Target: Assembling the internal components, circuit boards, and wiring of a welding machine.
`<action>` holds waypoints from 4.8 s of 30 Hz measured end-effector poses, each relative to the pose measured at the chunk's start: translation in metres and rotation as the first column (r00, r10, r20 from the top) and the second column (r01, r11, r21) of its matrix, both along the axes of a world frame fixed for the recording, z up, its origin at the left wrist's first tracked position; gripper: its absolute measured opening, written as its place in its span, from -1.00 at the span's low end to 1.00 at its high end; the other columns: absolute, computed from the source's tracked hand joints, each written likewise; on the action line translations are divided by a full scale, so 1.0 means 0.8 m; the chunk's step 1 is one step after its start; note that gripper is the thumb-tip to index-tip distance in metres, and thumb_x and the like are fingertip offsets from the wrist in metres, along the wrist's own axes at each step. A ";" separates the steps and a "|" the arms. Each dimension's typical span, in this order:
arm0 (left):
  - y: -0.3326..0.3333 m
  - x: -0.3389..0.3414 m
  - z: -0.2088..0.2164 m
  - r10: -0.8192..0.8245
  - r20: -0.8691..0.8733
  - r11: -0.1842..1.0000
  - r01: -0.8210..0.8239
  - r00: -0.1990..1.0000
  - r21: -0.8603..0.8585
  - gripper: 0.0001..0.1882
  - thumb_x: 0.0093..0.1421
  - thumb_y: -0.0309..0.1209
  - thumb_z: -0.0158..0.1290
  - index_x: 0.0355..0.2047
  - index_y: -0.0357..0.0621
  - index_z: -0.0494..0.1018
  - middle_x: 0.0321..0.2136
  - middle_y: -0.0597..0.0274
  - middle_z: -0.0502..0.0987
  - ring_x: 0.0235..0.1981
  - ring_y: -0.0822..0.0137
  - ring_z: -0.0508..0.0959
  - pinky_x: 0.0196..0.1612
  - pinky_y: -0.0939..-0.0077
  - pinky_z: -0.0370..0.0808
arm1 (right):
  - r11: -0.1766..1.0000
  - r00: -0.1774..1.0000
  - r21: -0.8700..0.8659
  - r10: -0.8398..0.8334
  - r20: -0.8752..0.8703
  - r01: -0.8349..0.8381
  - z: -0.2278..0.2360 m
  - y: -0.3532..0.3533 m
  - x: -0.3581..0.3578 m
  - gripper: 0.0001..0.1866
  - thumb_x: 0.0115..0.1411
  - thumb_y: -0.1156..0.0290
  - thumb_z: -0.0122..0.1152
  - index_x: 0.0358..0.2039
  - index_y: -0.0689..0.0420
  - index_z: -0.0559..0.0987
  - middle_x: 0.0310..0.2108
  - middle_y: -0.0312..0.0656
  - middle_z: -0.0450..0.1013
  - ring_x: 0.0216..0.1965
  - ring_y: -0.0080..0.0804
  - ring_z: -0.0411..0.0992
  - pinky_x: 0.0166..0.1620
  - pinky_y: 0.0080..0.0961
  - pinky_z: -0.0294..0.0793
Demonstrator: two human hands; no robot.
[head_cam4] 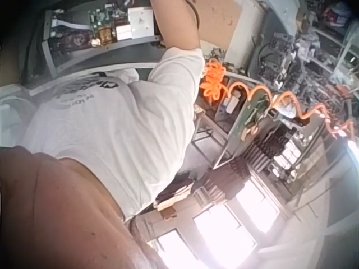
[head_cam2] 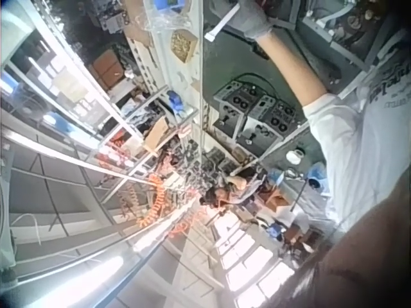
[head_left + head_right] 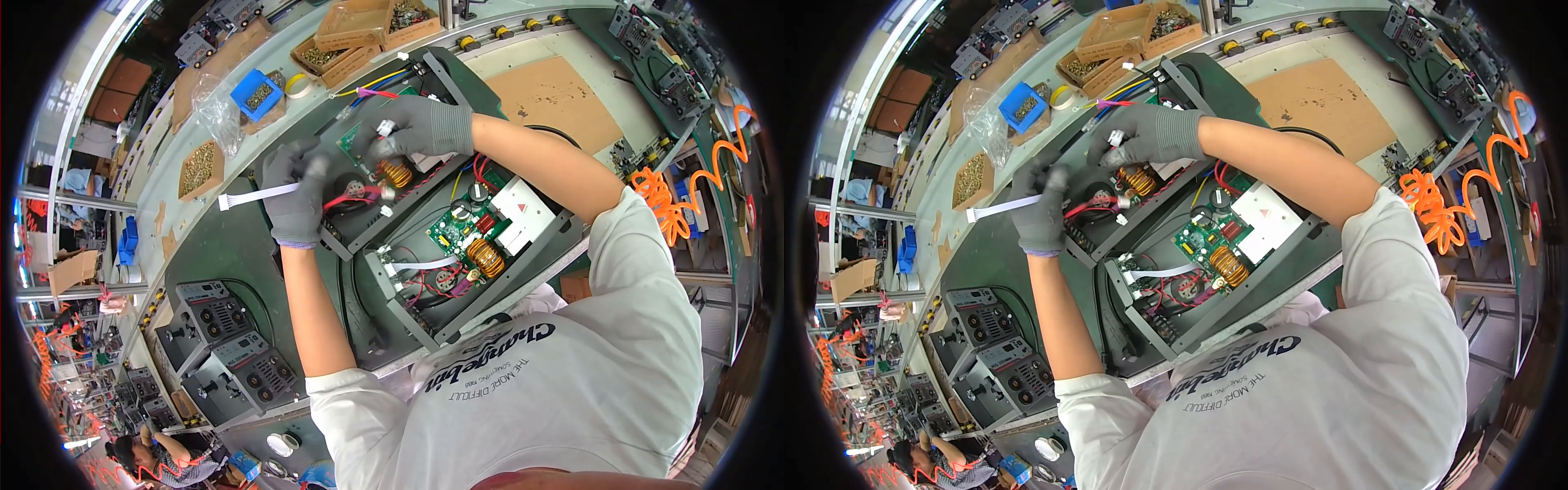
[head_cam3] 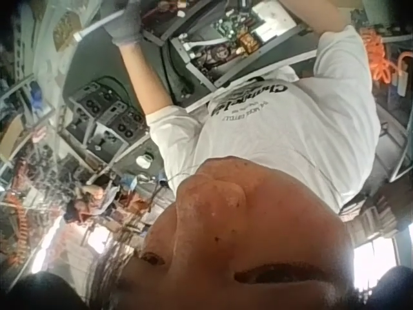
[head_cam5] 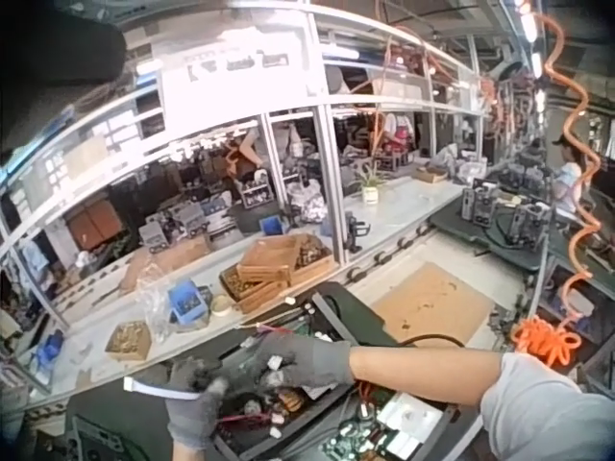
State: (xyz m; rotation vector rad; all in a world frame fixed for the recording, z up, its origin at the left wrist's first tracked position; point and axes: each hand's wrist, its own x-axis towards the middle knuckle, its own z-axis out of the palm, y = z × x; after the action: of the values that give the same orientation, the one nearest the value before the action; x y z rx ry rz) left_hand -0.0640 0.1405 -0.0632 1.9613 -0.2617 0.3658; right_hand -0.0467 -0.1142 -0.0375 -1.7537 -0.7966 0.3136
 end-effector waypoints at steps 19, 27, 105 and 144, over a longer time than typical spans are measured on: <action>-0.006 0.007 -0.009 -0.082 0.242 0.928 0.163 0.967 -0.336 -0.25 0.40 0.22 -0.17 0.14 -0.32 0.26 -0.35 0.06 0.55 -0.24 0.33 0.50 -0.10 0.45 0.45 | 0.440 0.755 -0.840 0.419 0.505 0.318 0.009 0.120 0.018 -0.81 0.09 0.34 0.24 -0.33 0.10 0.74 -0.36 -0.13 0.63 -0.28 -0.09 0.62 -0.29 -0.20 0.58; -0.010 0.009 -0.011 -0.096 0.218 0.925 0.168 0.971 -0.340 -0.29 0.42 0.18 -0.18 0.10 -0.34 0.29 -0.35 0.03 0.54 -0.17 0.26 0.50 0.06 0.30 0.39 | 0.445 0.677 -0.848 0.533 0.508 0.287 0.005 0.126 0.040 -0.74 0.09 0.27 0.29 -0.22 0.04 0.74 -0.27 -0.16 0.66 -0.27 -0.12 0.64 -0.29 -0.18 0.60; -0.015 0.005 0.012 -0.270 0.047 0.954 0.274 0.962 -0.125 -0.66 0.46 -0.20 -0.09 -0.02 -0.23 0.46 -0.28 0.25 0.52 -0.50 0.60 0.37 -0.47 0.70 0.28 | 0.920 0.893 0.148 0.299 0.337 -0.364 0.005 0.010 0.031 -0.72 0.36 0.24 0.13 -0.07 0.16 0.58 -0.32 -0.21 0.55 -0.20 -0.40 0.54 -0.08 -0.37 0.50; -0.030 0.011 -0.019 -0.056 0.173 0.929 0.115 0.983 -0.352 -0.46 0.46 -0.02 -0.19 0.16 -0.26 0.24 -0.14 -0.03 0.53 0.00 0.13 0.53 0.16 0.20 0.43 | 0.817 0.770 -0.455 0.021 0.638 0.355 -0.044 0.088 0.017 -0.84 0.09 0.32 0.20 -0.33 0.00 0.66 -0.40 -0.11 0.55 -0.22 -0.06 0.56 -0.22 -0.10 0.54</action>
State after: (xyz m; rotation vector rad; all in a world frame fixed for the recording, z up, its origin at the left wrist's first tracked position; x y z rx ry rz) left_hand -0.0553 0.1164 -0.0786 1.5546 -0.3562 0.4799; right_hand -0.0327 -0.0439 -0.0724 -2.5371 -1.0618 -0.2201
